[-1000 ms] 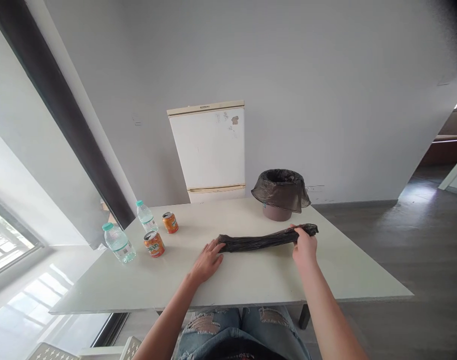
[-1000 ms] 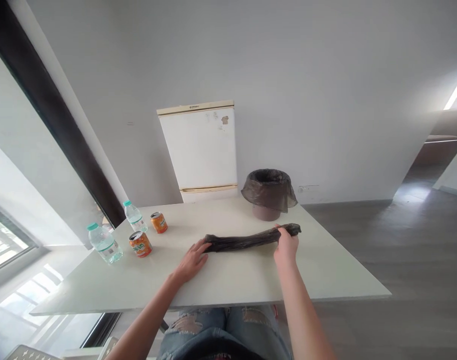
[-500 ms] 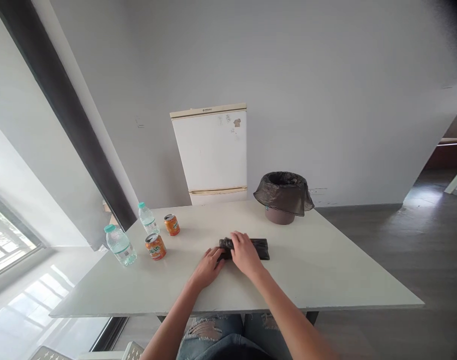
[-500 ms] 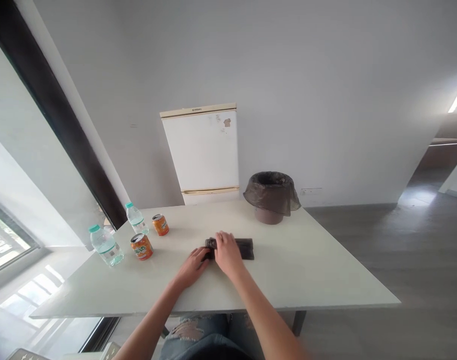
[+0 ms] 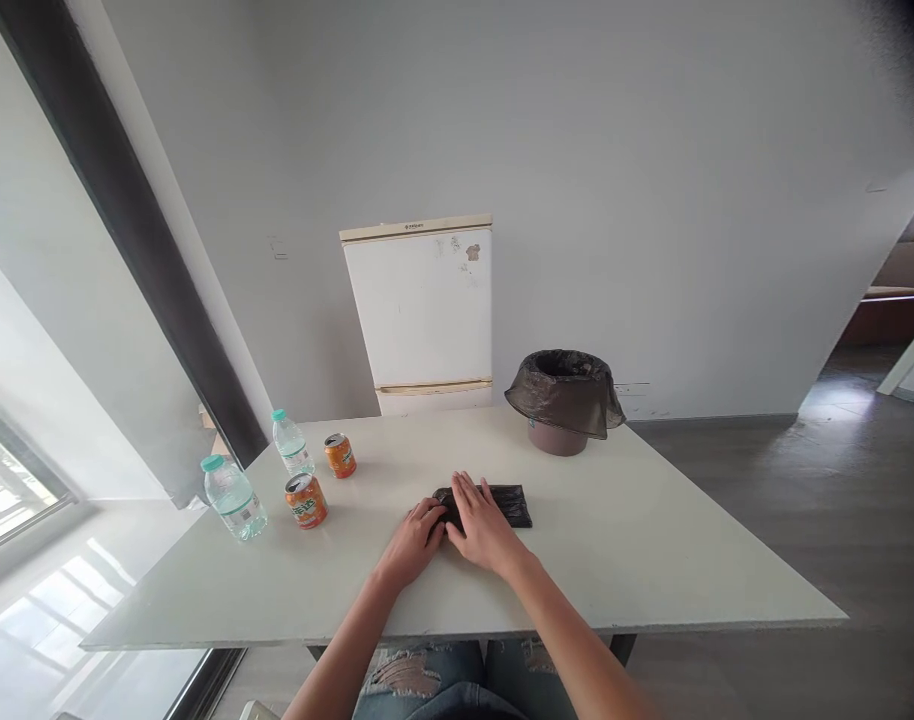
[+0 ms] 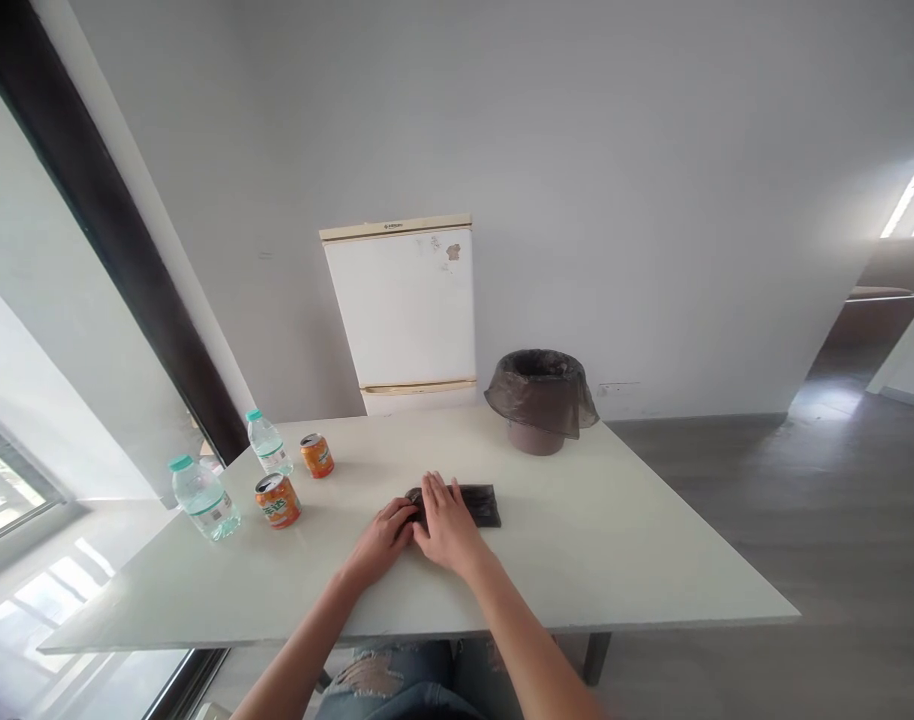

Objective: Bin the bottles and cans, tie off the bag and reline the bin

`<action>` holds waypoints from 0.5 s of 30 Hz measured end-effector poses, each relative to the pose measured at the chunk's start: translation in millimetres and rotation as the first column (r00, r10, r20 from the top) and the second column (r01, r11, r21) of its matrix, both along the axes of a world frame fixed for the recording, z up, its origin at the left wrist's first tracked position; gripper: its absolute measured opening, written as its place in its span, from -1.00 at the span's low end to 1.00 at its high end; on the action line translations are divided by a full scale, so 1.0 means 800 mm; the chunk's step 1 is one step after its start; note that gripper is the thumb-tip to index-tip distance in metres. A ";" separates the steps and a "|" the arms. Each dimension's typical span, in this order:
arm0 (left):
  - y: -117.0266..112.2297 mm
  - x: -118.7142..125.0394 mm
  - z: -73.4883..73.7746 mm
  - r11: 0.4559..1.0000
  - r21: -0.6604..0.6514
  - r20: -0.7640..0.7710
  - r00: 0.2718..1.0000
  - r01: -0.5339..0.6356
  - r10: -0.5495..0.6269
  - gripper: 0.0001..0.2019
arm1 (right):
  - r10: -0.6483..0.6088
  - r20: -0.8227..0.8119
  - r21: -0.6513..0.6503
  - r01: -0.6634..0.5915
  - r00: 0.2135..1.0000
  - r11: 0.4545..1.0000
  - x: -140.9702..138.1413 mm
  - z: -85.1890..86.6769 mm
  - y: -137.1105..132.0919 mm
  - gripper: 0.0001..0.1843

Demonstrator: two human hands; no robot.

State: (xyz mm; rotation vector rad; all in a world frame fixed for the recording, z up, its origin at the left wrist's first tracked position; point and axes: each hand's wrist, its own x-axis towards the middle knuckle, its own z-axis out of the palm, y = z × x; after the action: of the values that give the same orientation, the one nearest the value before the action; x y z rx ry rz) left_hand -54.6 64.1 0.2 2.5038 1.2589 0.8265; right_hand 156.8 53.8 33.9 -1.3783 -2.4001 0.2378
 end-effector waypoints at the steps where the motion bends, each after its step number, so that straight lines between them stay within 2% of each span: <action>1: 0.000 0.000 0.000 1.000 0.003 0.000 1.000 -0.003 0.003 -0.69 | -0.010 -0.006 0.014 0.010 1.000 1.000 0.007 0.002 -0.001 -0.22; 3: -0.001 0.001 0.001 1.000 0.015 -0.004 1.000 -0.015 0.015 -0.72 | -0.046 0.002 -0.021 0.046 0.999 0.999 0.020 0.001 0.000 -0.29; 6: -0.006 0.002 0.007 0.996 0.062 -0.030 0.998 -0.062 0.064 -0.76 | -0.077 0.035 -0.130 0.081 0.996 0.988 0.033 -0.009 0.005 -0.27; 11: -0.016 0.003 0.016 0.977 0.172 -0.036 0.991 -0.123 0.131 -0.88 | -0.035 0.034 -0.174 0.040 0.999 0.984 0.029 -0.024 0.004 -0.28; 15: -0.014 0.000 0.014 0.979 0.197 -0.082 0.995 -0.042 0.060 -0.59 | 0.007 0.001 -0.174 -0.006 1.000 0.985 0.012 -0.028 -0.005 -0.30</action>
State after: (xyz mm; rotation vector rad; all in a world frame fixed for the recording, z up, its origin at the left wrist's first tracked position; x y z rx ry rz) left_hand -54.3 52.9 11.2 2.6983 1.3349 0.9016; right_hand 166.4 49.6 11.1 -1.4448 -2.4339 0.4581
